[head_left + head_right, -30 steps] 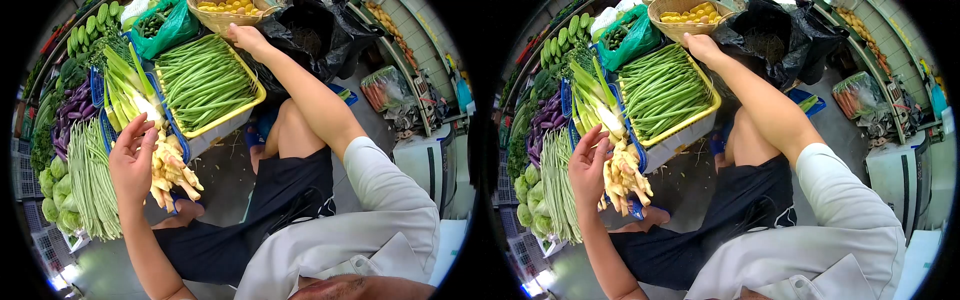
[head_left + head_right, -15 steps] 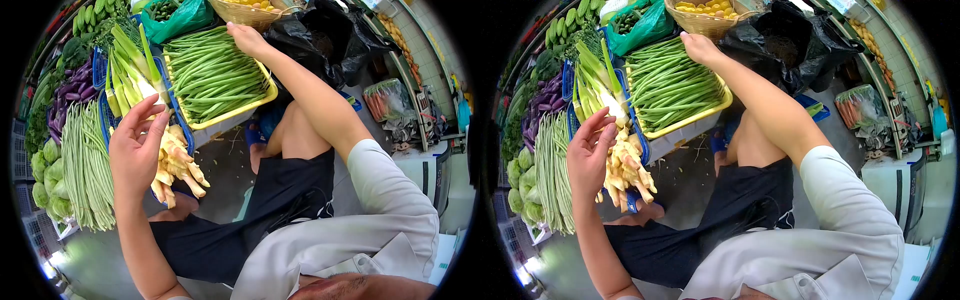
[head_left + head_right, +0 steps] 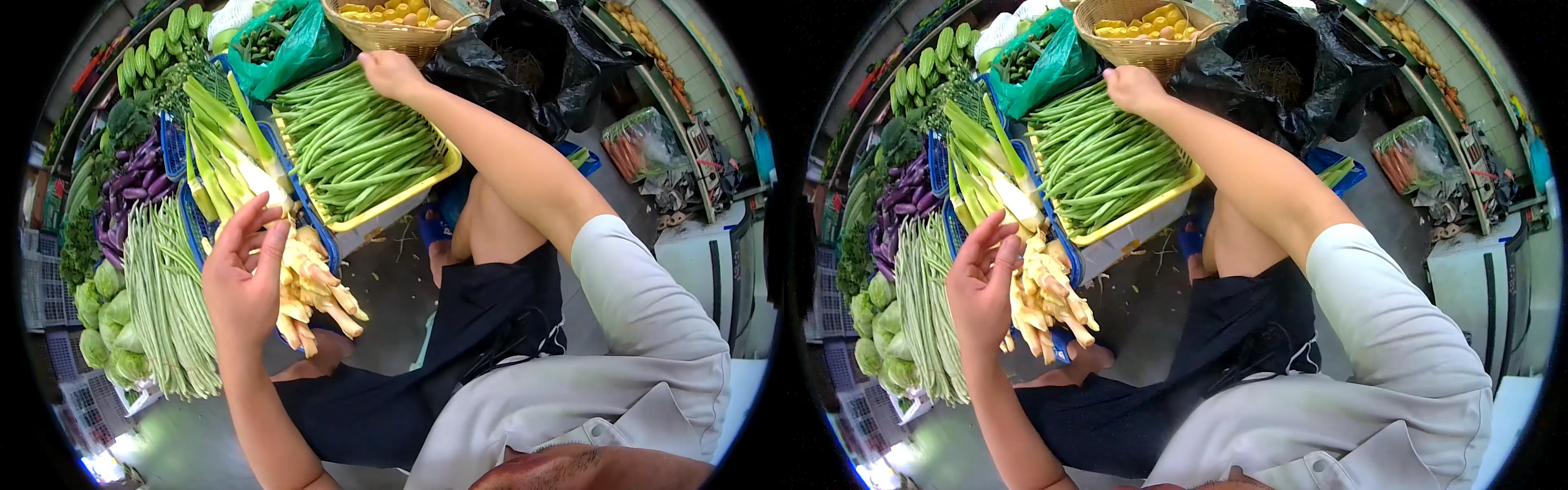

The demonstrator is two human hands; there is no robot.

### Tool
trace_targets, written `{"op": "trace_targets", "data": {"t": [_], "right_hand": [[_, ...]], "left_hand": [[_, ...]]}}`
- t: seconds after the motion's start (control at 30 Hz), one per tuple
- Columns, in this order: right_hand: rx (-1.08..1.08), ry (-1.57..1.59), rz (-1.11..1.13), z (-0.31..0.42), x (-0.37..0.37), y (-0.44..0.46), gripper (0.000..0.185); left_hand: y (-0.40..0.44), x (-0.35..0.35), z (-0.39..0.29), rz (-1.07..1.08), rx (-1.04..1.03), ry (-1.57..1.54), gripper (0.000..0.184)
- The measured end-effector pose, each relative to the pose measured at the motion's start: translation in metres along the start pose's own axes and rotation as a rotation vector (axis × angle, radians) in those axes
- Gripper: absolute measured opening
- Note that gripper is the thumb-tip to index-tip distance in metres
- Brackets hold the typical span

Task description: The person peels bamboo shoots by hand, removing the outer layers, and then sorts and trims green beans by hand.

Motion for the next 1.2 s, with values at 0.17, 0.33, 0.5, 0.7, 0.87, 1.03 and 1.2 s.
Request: {"op": "trace_targets", "data": {"t": [0.17,0.33,0.5,0.7,0.87,1.03,1.2], "right_hand": [[0.104,-0.22,0.196,0.004,-0.043,0.013,0.046],[0.162,-0.39,0.401,0.012,-0.044,0.014,0.038],[0.036,-0.385,0.376,0.016,-0.044,0.016,0.032],[0.024,-0.262,0.259,0.005,-0.068,0.023,0.058],[-0.027,-0.369,0.381,0.028,-0.042,0.0,0.061],[-0.015,-0.369,0.377,0.034,-0.043,-0.002,0.06],[-0.066,-0.336,0.497,0.03,-0.039,0.008,0.06]], "left_hand": [[0.001,-0.003,0.006,0.013,0.029,-0.028,0.041],[-0.003,0.0,0.015,0.024,0.027,-0.026,0.041],[0.005,0.002,0.027,0.005,0.093,-0.031,0.041],[0.011,-0.002,0.028,-0.021,0.099,-0.035,0.04],[0.006,0.002,0.035,-0.056,0.139,-0.044,0.042],[0.007,0.01,0.034,-0.107,0.131,-0.01,0.04],[0.012,0.008,0.03,-0.129,0.097,-0.066,0.041]]}}
Point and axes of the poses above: each hand's wrist, its own y-axis towards the middle knuckle, its own x-axis out of the back of the hand, z = x × y, the point moved 4 cm from there along y, towards the middle knuckle, and after that the axes turned 11 degrees about -x, right-handed, at the moved point
